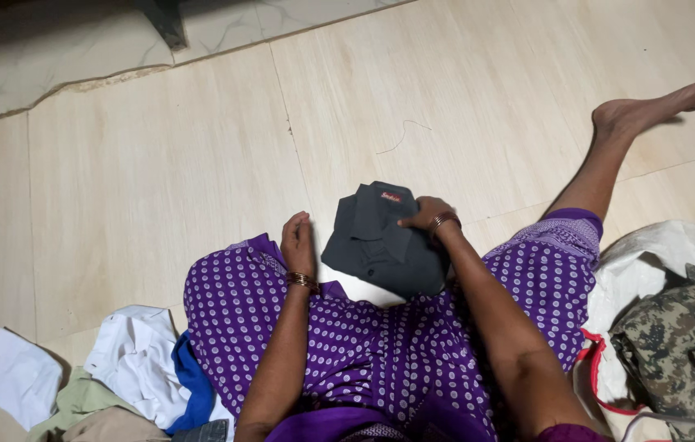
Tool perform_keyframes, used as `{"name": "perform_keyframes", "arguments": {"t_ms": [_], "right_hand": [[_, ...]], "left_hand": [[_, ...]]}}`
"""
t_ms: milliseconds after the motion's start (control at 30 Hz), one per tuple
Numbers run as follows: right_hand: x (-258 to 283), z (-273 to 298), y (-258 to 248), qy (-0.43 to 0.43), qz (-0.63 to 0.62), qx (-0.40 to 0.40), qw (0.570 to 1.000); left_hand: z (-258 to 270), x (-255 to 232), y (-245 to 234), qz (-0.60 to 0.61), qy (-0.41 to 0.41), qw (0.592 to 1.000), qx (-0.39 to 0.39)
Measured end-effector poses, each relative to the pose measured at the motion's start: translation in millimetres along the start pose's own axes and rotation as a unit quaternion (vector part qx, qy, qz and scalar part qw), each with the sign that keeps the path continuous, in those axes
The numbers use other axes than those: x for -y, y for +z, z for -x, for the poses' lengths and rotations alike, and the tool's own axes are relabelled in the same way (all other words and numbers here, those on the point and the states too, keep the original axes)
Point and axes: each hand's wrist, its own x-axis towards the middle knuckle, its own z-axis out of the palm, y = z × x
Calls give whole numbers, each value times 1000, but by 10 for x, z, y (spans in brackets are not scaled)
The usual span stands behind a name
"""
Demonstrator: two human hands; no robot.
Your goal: The person sits on the floor and folds several shirts one by one. They smooth out a dark gray shirt, fold it into a compact rectangle, and place it aside. They repeat the process with a blue t-shirt and a gray button-up shirt, stacking the folded items.
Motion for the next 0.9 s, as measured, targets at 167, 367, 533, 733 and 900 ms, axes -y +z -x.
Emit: {"name": "perform_keyframes", "arguments": {"t_ms": [167,367,533,733,900], "right_hand": [[45,399,137,-114,-309,-15,944],[-366,788,267,-63,-541,-89,834],[-1108,793,431,29,-327,-280,902],[-689,765,444,-39,-243,-381,891],[-50,328,502,-145,-4,-412,900]], "left_hand": [[-216,223,50,187,-107,976,-27],[-219,132,-22,188,-146,971,-36],[-126,-166,123,25,-60,998,-21],[169,-566,771,-170,166,964,121],[257,-544,1370,-380,287,840,259]]}}
